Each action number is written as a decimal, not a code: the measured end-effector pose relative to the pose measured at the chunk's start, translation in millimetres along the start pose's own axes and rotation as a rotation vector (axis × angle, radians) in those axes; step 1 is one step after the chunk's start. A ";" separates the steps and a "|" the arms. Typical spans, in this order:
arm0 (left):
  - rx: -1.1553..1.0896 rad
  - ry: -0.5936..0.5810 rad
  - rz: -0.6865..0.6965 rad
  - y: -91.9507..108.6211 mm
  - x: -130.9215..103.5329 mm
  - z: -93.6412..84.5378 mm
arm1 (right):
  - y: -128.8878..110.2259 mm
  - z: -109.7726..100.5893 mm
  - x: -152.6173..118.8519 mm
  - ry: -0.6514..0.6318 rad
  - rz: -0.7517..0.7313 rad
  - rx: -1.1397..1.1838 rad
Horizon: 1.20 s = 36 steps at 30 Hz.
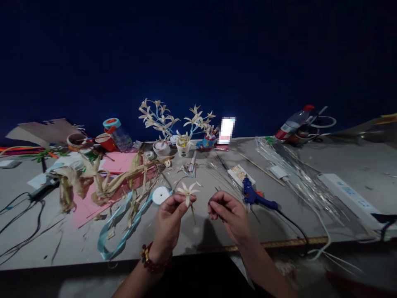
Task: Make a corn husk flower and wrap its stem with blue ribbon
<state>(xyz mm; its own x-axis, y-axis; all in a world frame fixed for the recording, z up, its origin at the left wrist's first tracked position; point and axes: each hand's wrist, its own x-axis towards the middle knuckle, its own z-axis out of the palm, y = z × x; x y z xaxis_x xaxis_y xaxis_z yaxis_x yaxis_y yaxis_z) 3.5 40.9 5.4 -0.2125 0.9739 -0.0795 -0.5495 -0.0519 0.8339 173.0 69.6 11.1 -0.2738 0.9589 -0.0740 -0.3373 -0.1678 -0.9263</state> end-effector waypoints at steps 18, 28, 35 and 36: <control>0.160 -0.071 0.067 -13.1 0.7 6.2 | 4.5 11.9 -5.3 0.054 -0.548 -0.538; 0.488 -0.171 0.347 -7.6 -2.1 5.7 | 9.4 15.2 7.3 -0.030 -0.098 -0.075; 0.597 -0.150 0.405 -8.9 -1.4 4.8 | 16.8 20.0 4.3 0.052 -0.050 0.070; 0.554 -0.138 0.379 -9.8 -0.6 5.1 | 18.2 20.5 3.7 0.066 -0.067 0.075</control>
<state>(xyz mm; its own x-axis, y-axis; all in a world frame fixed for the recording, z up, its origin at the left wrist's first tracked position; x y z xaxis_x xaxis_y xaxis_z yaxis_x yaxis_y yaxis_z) 13.2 41.9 0.1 -0.1836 0.9319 0.3127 0.0451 -0.3098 0.9497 147.4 65.4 1.5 -0.1894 0.9811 -0.0388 -0.4199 -0.1167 -0.9000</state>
